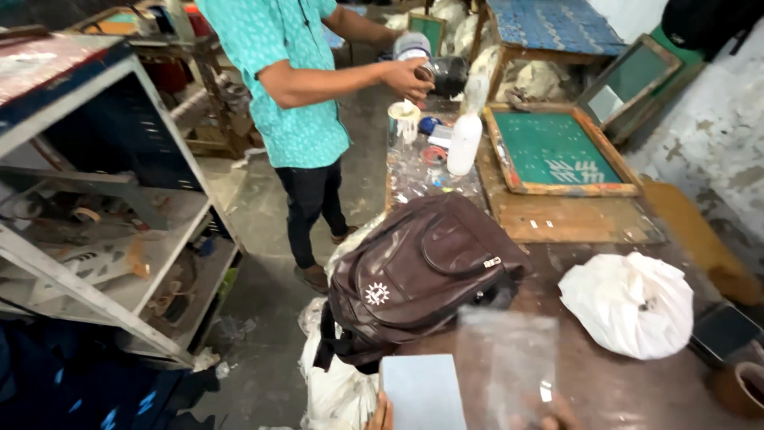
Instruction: The person places small white cards or paper slips into individual clear plastic sleeves by hand, one at a time, and then stacks the filled sleeves on a table.
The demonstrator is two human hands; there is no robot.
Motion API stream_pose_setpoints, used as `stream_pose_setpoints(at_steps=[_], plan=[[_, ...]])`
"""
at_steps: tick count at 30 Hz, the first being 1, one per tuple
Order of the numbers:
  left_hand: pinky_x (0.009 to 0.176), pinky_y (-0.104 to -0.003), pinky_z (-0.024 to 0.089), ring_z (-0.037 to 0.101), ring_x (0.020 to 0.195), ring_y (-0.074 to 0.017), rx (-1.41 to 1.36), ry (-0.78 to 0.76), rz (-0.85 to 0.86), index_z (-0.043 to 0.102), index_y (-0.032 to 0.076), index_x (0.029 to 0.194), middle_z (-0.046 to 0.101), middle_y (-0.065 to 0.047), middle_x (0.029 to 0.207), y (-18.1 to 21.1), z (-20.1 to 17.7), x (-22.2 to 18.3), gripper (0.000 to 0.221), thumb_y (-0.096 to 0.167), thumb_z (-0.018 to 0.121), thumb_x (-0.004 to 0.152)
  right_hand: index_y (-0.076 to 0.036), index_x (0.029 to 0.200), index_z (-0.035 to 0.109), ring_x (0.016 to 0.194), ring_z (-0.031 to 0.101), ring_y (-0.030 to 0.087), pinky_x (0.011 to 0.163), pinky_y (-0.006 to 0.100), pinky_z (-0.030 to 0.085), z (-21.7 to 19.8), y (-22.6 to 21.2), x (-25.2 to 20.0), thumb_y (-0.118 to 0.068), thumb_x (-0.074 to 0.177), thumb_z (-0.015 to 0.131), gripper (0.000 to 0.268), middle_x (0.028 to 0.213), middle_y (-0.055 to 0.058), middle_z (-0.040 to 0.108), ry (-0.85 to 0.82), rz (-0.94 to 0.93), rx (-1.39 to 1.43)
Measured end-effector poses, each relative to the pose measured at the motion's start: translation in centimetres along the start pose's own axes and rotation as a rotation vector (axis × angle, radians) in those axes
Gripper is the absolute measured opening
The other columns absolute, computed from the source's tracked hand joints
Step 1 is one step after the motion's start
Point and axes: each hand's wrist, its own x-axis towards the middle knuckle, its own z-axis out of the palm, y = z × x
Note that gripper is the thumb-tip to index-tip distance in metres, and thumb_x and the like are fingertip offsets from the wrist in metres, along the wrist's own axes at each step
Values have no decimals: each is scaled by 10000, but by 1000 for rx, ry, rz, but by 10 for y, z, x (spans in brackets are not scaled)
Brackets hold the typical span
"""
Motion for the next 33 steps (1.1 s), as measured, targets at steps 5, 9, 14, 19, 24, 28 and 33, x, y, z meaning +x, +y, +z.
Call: stream_pose_setpoints(at_steps=[5, 9, 14, 19, 24, 28, 33], plan=[[1092, -554, 357, 443, 1375, -485, -167, -141, -152, 339, -117, 1493, 377, -349, 1535, 116, -139, 139, 836, 366, 654, 889, -11, 1498, 536, 1018, 638, 274, 804, 377, 543, 171, -231, -39, -86, 1078, 559, 427, 1342, 229, 648, 75, 146, -82], [1177, -580, 215, 322, 1468, -469, -262, -298, -354, 291, -86, 1530, 293, -286, 1621, 172, -236, 195, 880, 318, 697, 863, -53, 1484, 490, 1030, 698, 266, 812, 383, 576, 203, -338, -57, -125, 1054, 546, 440, 1334, 185, 673, 51, 227, 57], [1175, -581, 220, 323, 1460, -462, -270, -285, -341, 293, -92, 1528, 291, -273, 1615, 175, -241, 199, 870, 317, 688, 868, -16, 1488, 463, 1174, 616, 415, 981, 501, 508, 154, -201, -75, -198, 963, 638, 583, 1343, 256, 617, -86, 2, -810], [1179, -577, 232, 334, 1457, -460, -255, -250, -313, 315, -88, 1519, 300, -273, 1611, 175, -239, 198, 849, 310, 683, 867, -39, 1498, 430, 1317, 460, 513, 1090, 580, 393, 193, -194, -123, -437, 832, 732, 832, 1592, 313, 391, -252, -16, -1417], [1171, -580, 231, 328, 1455, -463, -256, -271, -345, 324, -83, 1508, 295, -274, 1611, 176, -237, 198, 850, 313, 695, 854, -151, 1526, 339, 1440, 303, 509, 1176, 583, 275, 193, -188, -138, -650, 705, 760, 1049, 1574, 327, 277, -336, -42, -1523], [1181, -600, 201, 312, 1466, -455, -222, -285, -329, 327, -69, 1519, 286, -272, 1620, 179, -239, 201, 866, 361, 694, 863, -187, 1534, 358, 1461, 299, 502, 1159, 564, 289, 166, -193, -114, -624, 697, 732, 1015, 1603, 294, 284, -375, -123, -1468], [1157, -656, 78, 199, 1476, -463, -21, -378, -280, 317, -65, 1509, 226, -309, 1596, 185, -242, 209, 976, 546, 663, 832, -106, 1535, 365, 1429, 332, 416, 1174, 596, 245, 198, -237, -120, -535, 830, 690, 887, 1604, 265, 283, -533, -35, -1556]])
